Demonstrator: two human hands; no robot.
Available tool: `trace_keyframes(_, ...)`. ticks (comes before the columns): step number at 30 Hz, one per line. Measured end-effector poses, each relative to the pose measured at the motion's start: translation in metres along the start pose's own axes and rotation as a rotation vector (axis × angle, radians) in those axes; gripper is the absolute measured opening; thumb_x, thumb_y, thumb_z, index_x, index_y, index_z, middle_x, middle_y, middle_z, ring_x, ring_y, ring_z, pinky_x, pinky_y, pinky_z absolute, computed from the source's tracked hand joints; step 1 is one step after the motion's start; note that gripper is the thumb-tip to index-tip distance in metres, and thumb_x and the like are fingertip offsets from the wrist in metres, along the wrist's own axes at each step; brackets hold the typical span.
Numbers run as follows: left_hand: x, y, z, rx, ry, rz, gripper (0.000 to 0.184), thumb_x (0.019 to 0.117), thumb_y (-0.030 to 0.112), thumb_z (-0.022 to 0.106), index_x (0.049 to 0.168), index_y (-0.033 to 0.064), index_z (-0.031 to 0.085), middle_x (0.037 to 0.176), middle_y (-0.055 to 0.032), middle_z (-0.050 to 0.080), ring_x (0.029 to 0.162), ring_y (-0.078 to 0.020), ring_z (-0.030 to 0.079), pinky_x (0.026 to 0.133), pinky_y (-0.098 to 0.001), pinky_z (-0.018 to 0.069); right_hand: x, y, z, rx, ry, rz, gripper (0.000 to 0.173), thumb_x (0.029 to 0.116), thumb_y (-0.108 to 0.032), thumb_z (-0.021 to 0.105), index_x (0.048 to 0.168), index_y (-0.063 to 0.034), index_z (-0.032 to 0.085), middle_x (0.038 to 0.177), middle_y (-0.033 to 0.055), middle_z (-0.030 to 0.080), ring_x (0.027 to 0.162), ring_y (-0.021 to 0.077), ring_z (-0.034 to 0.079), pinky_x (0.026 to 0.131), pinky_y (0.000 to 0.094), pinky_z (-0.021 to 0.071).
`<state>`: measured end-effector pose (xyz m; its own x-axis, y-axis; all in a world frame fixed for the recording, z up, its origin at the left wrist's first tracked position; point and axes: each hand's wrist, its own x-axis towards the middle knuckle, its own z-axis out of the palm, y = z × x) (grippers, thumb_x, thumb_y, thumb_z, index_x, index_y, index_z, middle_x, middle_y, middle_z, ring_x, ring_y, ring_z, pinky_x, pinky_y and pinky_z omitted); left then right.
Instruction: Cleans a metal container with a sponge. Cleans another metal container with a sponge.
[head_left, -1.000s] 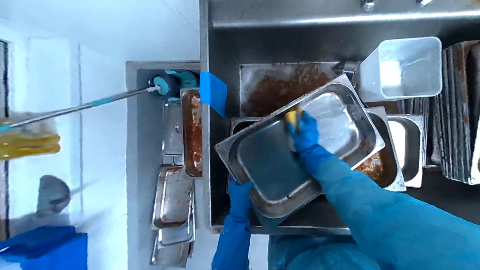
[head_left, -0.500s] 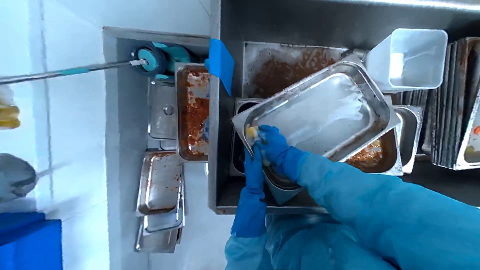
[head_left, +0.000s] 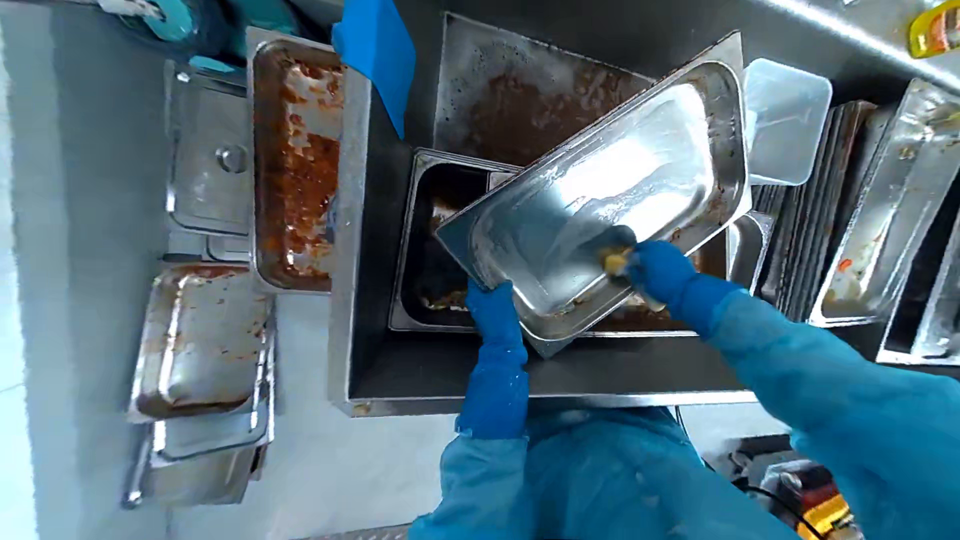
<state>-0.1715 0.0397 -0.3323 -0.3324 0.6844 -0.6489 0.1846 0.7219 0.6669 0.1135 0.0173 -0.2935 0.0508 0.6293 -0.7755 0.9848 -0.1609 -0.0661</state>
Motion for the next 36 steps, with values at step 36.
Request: trace_keyframes(36, 0.014, 0.003, 0.015, -0.075, 0.009, -0.001, 0.063, 0.0753, -0.009, 0.076, 0.136, -0.0007, 0.059, 0.12, -0.0176, 0.07, 0.109, -0.0214, 0.07, 0.094, -0.0424, 0.0586, -0.014, -0.108, 0.034, 0.058, -0.291, 0.02, 0.033, 0.1031, -0.025, 0.057, 0.122, -0.0006, 0.07, 0.138, 0.0206, 0.062, 0.129, 0.0391, 0.059, 0.104, 0.0595, 0.0497)
